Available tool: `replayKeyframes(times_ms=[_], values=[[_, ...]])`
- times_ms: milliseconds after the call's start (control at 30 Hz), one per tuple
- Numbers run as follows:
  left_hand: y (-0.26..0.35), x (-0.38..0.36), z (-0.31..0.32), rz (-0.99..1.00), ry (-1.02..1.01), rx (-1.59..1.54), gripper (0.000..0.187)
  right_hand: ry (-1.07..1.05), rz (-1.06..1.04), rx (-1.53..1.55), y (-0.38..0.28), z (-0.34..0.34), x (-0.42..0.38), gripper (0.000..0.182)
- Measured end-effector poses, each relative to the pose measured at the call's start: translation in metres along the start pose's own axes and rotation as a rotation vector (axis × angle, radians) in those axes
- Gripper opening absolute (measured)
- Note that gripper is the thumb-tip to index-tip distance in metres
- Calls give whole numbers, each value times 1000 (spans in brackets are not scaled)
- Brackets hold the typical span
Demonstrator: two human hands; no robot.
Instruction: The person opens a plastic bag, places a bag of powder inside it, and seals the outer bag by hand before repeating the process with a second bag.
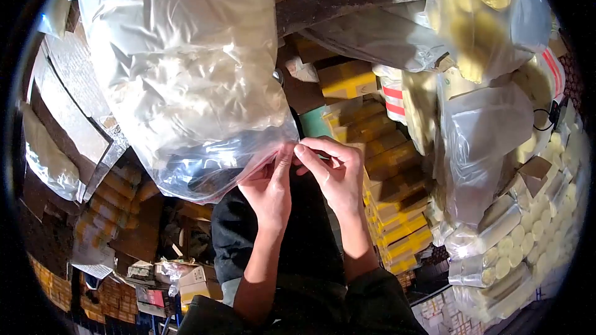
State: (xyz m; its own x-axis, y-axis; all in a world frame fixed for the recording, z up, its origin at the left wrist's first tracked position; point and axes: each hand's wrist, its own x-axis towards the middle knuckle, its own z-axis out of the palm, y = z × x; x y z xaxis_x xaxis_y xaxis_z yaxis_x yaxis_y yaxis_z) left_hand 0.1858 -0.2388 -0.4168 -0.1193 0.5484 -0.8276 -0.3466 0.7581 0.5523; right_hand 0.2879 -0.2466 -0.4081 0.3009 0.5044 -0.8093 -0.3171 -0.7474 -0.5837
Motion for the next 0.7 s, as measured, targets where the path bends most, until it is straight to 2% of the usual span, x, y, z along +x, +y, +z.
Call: replayKeyframes(times_ms=[167, 267, 367, 467, 533, 633, 700], values=[[6, 4, -10, 23, -29, -34, 17, -15, -48, 9, 1, 0, 1, 18], [10, 2, -8, -32, 31, -18, 18, -45, 23, 117, -1, 4, 1, 17], [6, 3, -6, -50, 48, -90, 14, -57, 51, 222, 1, 10, 1, 15], [7, 4, -14, -100, -29, -227, 12, -88, 54, 256, 10, 11, 4, 13], [10, 7, -18, -75, 7, -135, 12, -120, 26, 208, 14, 11, 6, 11], [16, 7, -19, 11, 38, 38, 16, -36, 30, 185, 12, 16, 3, 11], [12, 8, -17, -11, 39, -23, 15, 9, 38, 177, 14, 14, 4, 12]])
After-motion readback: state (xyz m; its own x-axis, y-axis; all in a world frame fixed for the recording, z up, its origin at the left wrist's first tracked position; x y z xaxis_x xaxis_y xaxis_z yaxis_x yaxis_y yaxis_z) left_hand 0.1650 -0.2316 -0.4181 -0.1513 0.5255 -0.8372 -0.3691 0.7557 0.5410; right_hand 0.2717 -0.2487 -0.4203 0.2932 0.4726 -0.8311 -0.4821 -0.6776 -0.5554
